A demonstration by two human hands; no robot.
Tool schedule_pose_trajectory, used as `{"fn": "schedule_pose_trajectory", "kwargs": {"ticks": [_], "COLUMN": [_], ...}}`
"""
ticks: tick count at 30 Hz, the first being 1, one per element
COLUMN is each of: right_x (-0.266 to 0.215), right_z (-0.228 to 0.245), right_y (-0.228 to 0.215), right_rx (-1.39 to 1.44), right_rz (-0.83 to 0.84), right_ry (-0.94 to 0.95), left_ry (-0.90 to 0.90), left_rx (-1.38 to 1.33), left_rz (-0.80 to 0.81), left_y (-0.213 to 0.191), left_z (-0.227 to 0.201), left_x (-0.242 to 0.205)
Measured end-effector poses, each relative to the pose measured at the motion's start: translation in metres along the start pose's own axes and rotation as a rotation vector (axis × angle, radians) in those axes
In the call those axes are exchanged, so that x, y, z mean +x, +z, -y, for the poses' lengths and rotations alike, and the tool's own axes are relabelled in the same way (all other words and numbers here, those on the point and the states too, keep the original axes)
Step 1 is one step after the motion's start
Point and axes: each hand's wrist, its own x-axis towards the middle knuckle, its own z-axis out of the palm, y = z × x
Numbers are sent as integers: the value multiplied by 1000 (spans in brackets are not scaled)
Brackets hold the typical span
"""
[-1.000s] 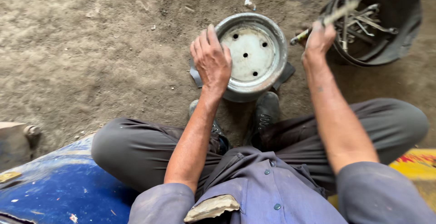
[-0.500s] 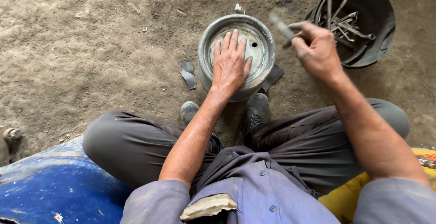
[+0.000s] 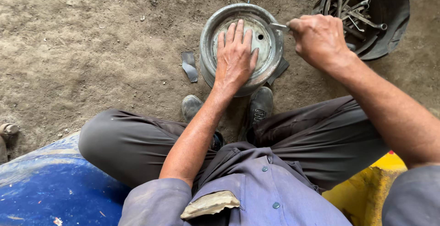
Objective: The person sands the surface of a metal car rim with a piece of sandpaper and a metal scraper to clean and smooth the metal.
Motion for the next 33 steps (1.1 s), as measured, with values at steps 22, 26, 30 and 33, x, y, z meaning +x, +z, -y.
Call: {"fn": "schedule_pose_trajectory", "kwargs": {"ticks": [22, 26, 30, 33], "right_x": [0, 11, 1, -6], "right_z": [8, 9, 19, 28], "right_y": [-11, -7, -14, -19], "right_rx": [-167, -437, -418, -298], "right_rz": [158, -16, 143, 294], "right_ry": [-105, -120, -117, -73], "left_ry": [-17, -15, -6, -1], "left_rx": [-22, -21, 2, 32], "left_rz": [-16, -21, -28, -13], "left_y": [6, 10, 14, 15], "left_z": [3, 3, 6, 5], "left_x": [-1, -3, 1, -1]}}
